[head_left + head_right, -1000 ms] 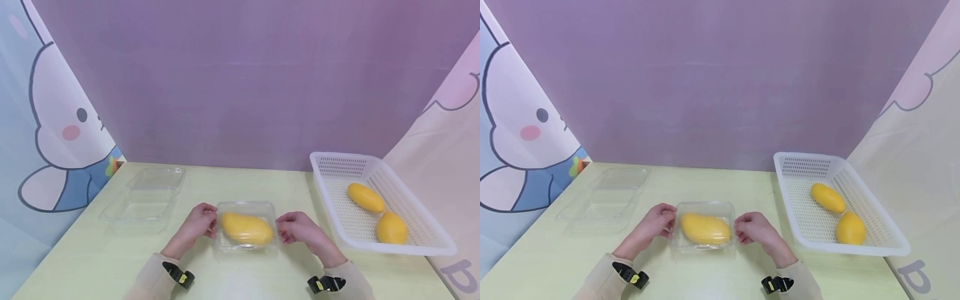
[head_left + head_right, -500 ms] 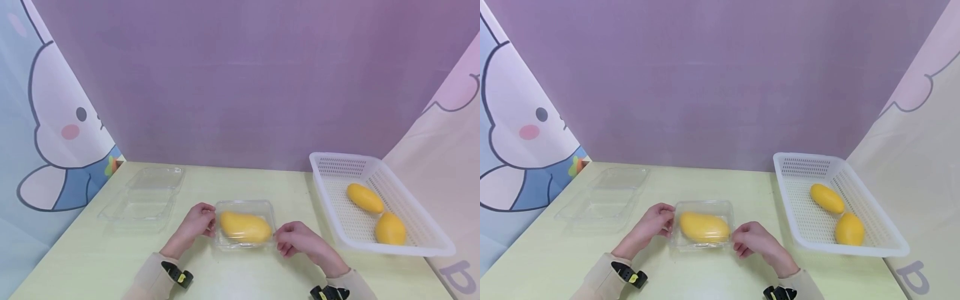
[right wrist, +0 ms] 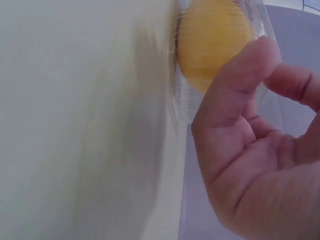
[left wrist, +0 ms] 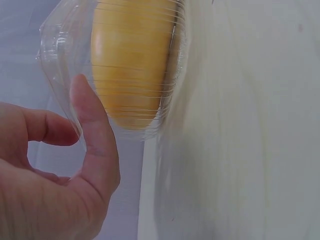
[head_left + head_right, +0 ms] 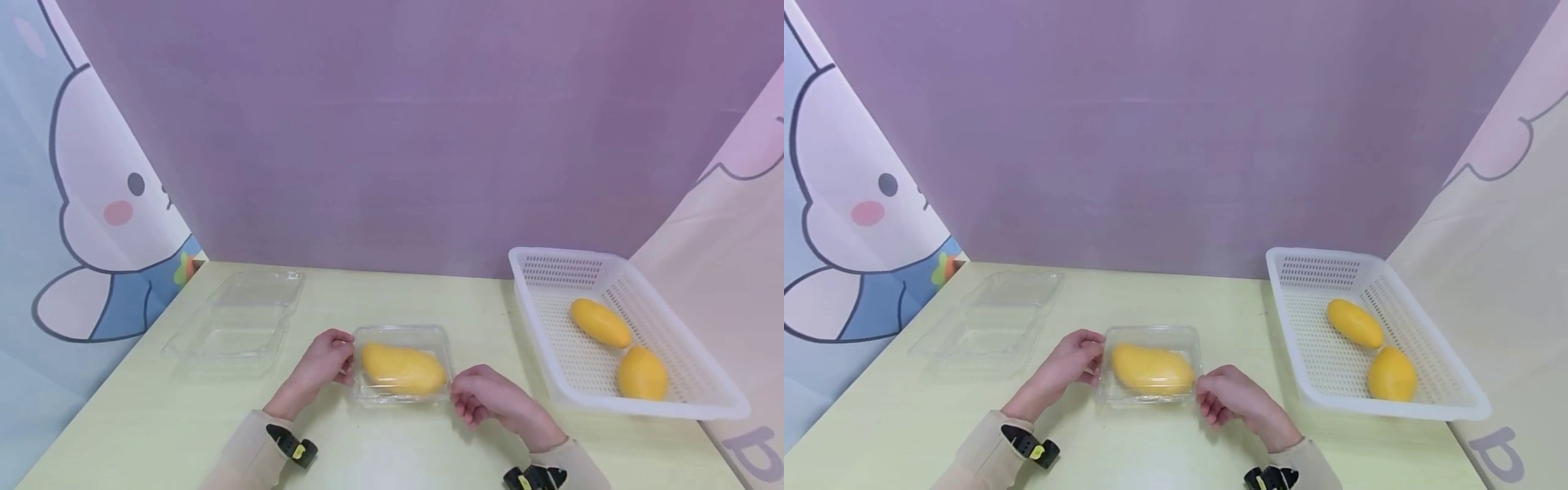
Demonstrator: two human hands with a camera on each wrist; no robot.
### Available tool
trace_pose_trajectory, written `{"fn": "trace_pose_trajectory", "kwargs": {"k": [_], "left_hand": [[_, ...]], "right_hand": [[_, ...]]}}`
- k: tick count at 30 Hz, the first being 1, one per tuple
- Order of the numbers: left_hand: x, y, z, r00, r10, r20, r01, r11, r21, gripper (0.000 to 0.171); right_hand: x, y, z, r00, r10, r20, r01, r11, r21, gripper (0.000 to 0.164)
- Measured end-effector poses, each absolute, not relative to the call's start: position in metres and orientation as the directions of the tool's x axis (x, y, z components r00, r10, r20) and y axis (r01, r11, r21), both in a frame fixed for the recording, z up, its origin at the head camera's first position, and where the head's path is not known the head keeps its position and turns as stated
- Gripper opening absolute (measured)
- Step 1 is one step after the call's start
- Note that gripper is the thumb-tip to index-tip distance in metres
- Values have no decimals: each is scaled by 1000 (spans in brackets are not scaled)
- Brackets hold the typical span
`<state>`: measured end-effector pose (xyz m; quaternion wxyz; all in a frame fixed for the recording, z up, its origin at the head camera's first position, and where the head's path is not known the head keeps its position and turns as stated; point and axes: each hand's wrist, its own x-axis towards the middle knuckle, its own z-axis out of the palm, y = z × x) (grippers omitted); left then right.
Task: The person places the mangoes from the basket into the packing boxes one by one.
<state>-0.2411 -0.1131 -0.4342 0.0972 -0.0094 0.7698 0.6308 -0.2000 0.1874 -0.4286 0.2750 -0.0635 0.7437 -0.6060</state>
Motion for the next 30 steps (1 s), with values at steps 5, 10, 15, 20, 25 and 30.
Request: {"fn": "trace_pose_trajectory", "kwargs": {"k": [5,10,15,20,25,30], "left_hand": [[-242,-113,-435,-982,107,-155,-130,205,970,26],[-244,-112,-437,-984,90,-152,-132,197,972,26],[-245,-111,-439,-984,74,-160,-143,202,969,27],[-245,-111,-439,-982,78,-174,-153,225,962,28],[-243,-109,-435,-982,98,-161,-135,234,963,30],[-241,-107,-433,-976,122,-182,-147,250,957,31]], "right_hand": [[-197,187,-426,-857,-407,-315,218,268,-938,17],[-195,184,-426,-875,-379,-301,215,253,-943,15],[-196,182,-427,-886,-362,-290,224,214,-951,12],[-199,181,-429,-895,-352,-274,223,179,-958,12],[-201,181,-430,-907,-322,-272,232,159,-960,14],[-203,181,-431,-922,-273,-275,241,151,-959,15]]}}
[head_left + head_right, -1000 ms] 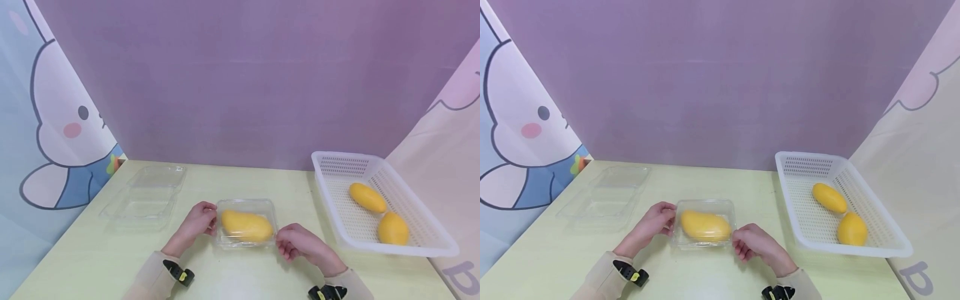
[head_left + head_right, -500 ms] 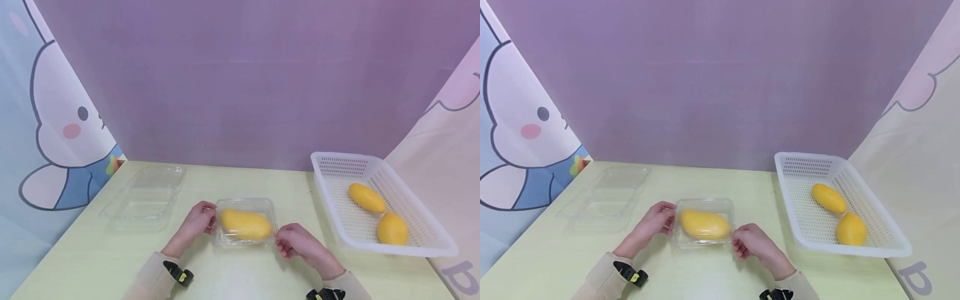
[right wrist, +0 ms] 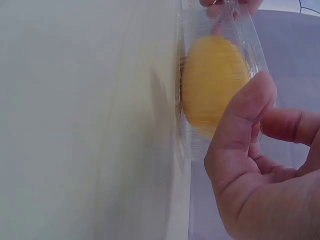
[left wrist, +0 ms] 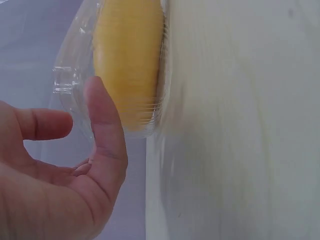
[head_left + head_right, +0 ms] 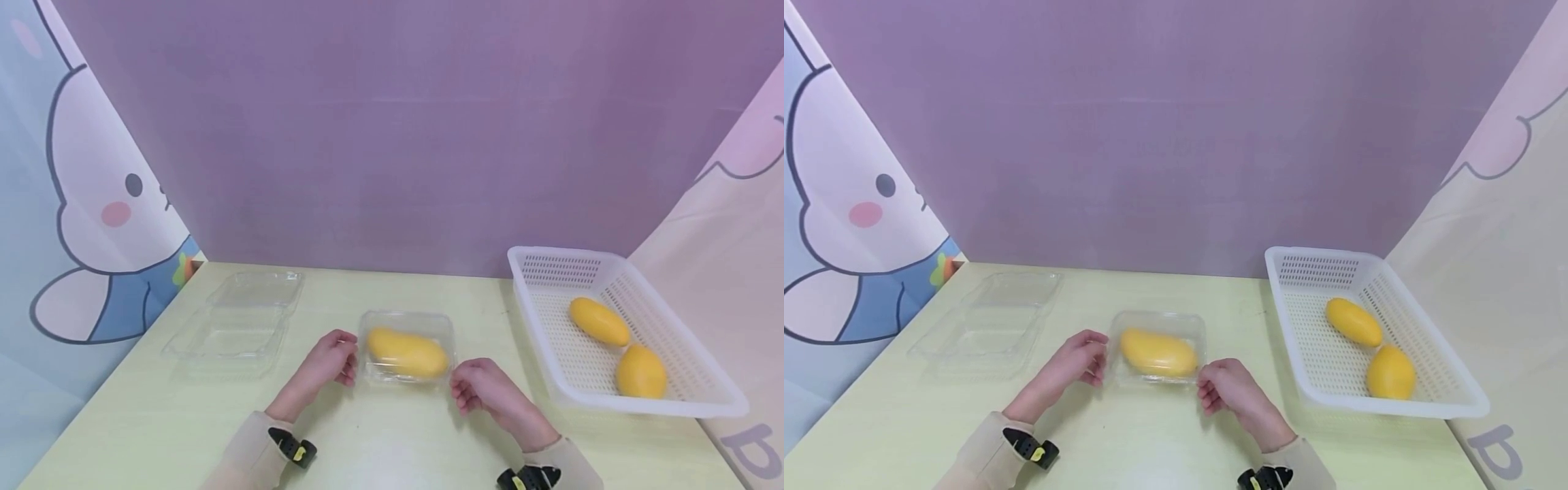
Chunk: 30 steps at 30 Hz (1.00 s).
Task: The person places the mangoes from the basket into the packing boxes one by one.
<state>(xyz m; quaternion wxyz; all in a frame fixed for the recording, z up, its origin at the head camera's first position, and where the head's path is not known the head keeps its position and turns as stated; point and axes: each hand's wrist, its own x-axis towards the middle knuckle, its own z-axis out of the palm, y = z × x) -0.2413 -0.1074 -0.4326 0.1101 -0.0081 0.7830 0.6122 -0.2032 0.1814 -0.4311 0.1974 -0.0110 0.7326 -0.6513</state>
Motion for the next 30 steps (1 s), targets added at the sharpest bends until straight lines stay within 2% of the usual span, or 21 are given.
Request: {"fn": "trace_pose_trajectory", "kwargs": {"k": [7,22,27,30], "left_hand": [[-238,-100,-431,-968,147,-203,-157,275,949,35],[-240,-86,-437,-977,154,-151,-112,238,965,42],[-240,-83,-438,-976,154,-151,-111,242,964,41],[-241,-81,-438,-976,148,-159,-120,243,963,40]], "right_hand": [[-207,183,-431,-933,-241,-269,238,153,-959,16],[-211,186,-430,-943,-172,-284,253,180,-951,15],[-210,186,-427,-950,-117,-289,259,218,-941,16],[-209,183,-423,-961,-54,-271,245,285,-927,17]]}}
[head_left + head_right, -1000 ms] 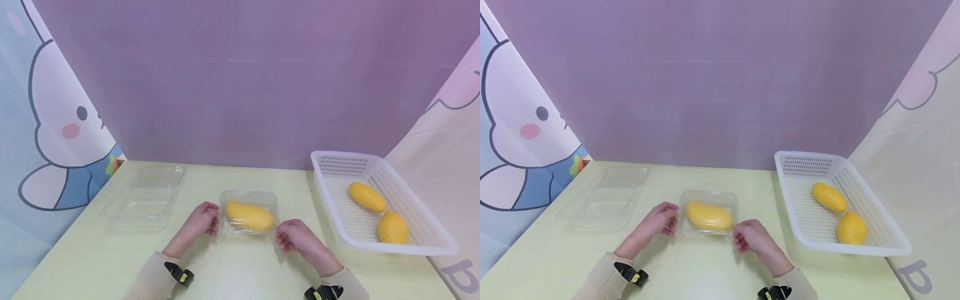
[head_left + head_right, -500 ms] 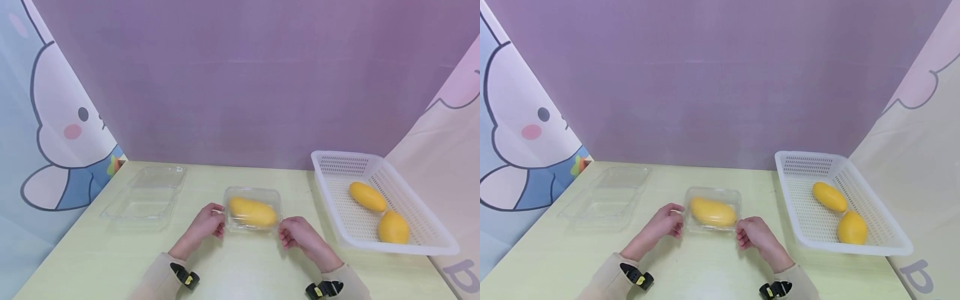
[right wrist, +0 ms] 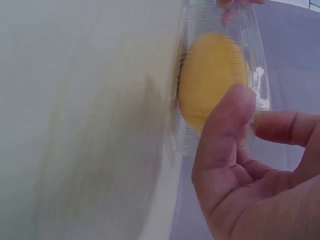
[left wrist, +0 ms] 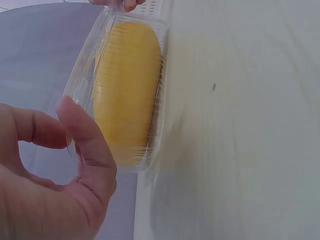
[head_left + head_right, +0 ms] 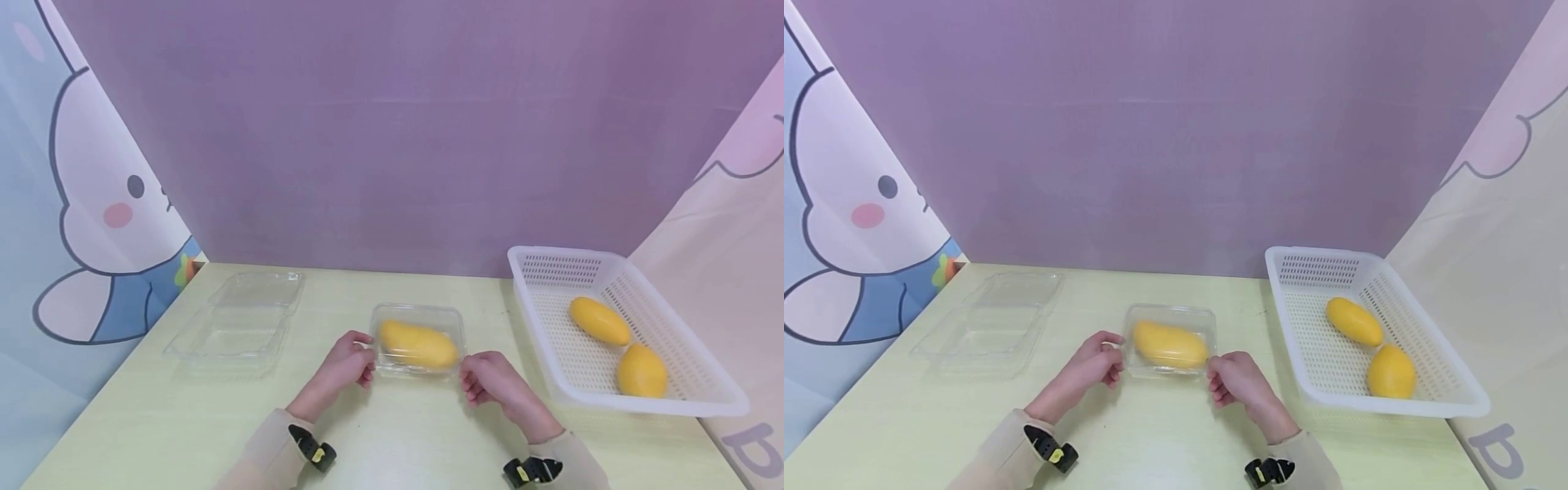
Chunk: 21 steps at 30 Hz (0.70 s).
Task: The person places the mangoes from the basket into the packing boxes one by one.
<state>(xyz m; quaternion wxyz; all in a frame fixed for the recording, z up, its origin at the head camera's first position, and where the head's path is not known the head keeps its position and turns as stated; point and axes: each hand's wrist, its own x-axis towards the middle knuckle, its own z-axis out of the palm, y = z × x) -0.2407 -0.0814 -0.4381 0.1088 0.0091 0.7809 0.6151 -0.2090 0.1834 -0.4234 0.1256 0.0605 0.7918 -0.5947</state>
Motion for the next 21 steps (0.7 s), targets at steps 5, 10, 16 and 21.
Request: {"fn": "trace_pose_trajectory", "kwargs": {"k": [5,10,16,21], "left_hand": [[-241,-78,-437,-973,140,-182,-143,247,958,40],[-242,-75,-436,-973,137,-185,-148,242,959,39],[-242,-73,-436,-972,124,-199,-166,234,958,37],[-243,-70,-437,-974,122,-191,-162,219,962,37]], "right_hand": [[-204,179,-409,-994,59,-87,104,676,-729,27],[-202,173,-390,-991,50,126,-21,861,-508,42],[-205,155,-381,-976,-113,187,-188,872,-452,50],[-212,142,-388,-936,-269,226,-332,888,-318,58]]}}
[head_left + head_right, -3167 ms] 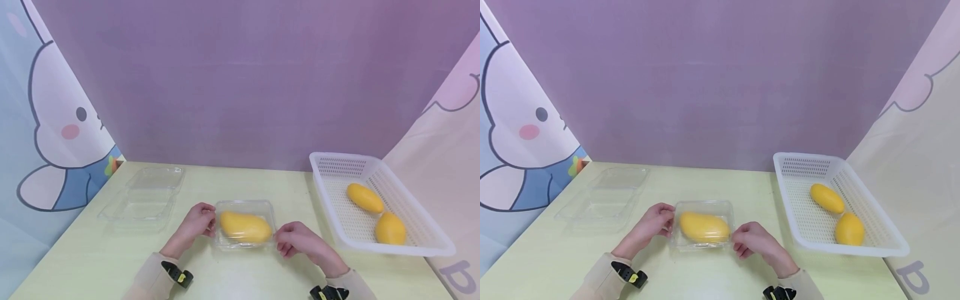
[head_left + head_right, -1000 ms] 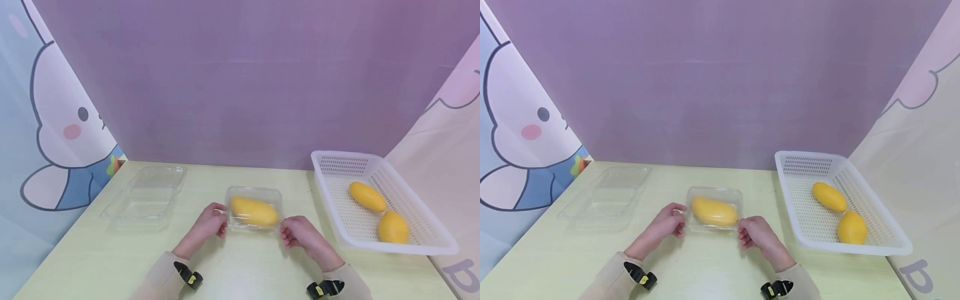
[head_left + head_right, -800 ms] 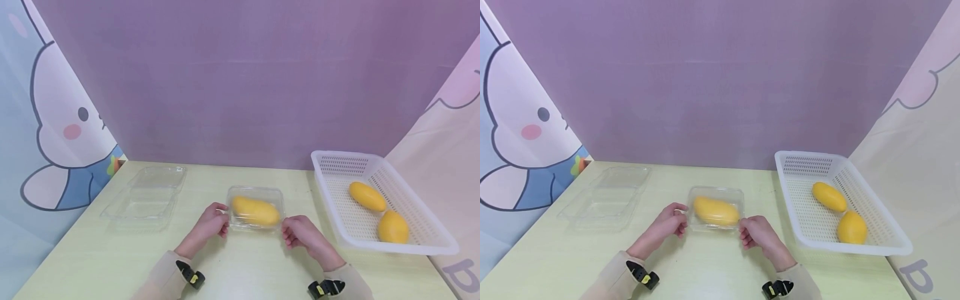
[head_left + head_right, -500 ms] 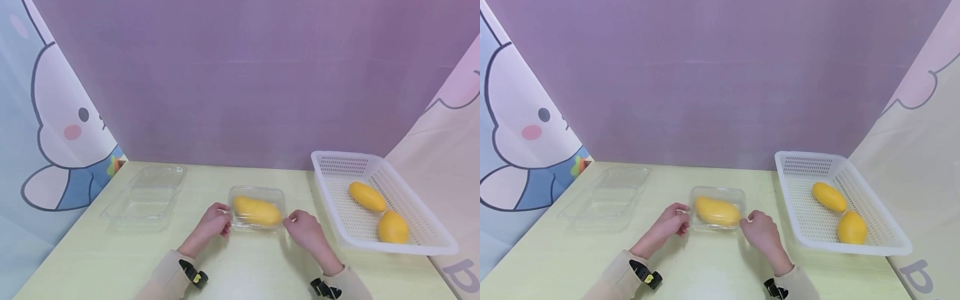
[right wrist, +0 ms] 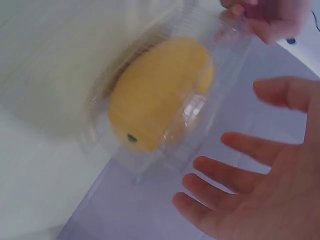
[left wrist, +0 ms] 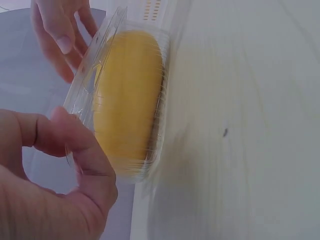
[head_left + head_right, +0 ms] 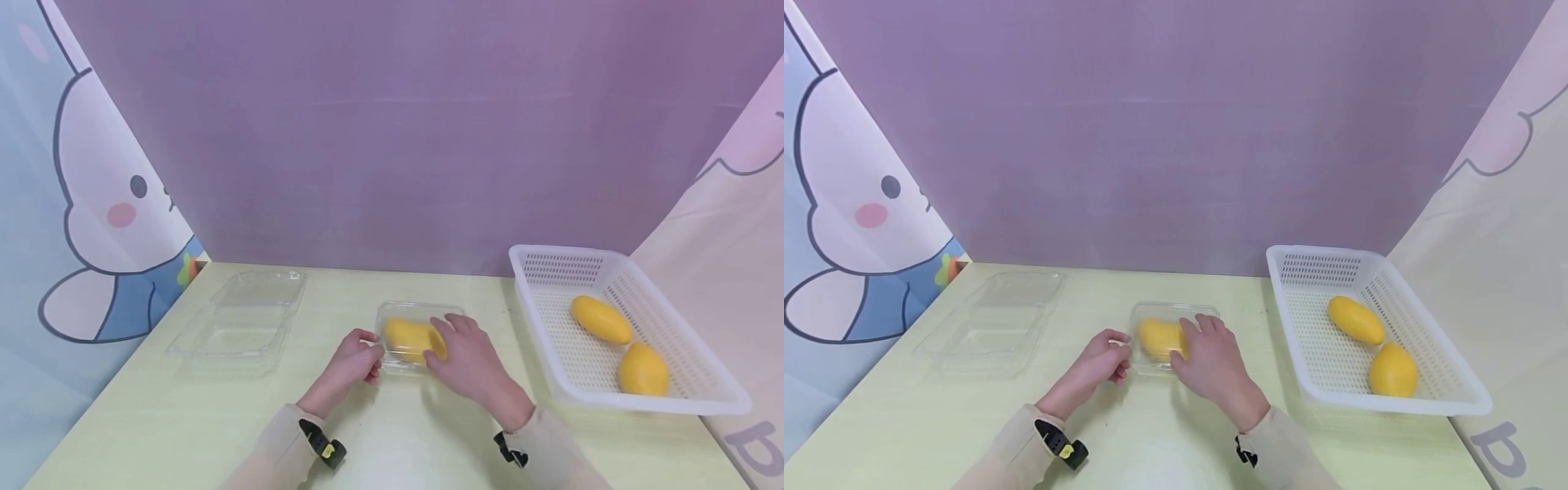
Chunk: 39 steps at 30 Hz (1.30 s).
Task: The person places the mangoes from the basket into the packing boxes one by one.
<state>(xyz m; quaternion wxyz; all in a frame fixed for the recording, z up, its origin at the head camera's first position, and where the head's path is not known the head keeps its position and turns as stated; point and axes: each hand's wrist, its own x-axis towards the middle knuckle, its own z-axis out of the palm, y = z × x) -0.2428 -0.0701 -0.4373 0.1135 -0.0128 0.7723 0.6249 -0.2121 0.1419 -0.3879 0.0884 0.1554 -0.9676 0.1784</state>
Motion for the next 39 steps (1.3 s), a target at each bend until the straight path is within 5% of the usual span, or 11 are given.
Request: {"fn": "trace_pose_trajectory", "kwargs": {"k": [18,27,39], "left_hand": [[-246,-61,-437,-967,154,-203,-168,215,962,39],[-241,-76,-436,-975,166,-144,-67,401,914,40],[-222,-107,-413,-978,148,148,209,642,738,17]], "right_hand": [[-235,125,-399,-951,-308,43,-310,931,-194,73],[-249,132,-399,-959,-282,19,-279,932,-233,73],[-249,137,-396,-957,-290,9,-280,917,-284,70]]}}
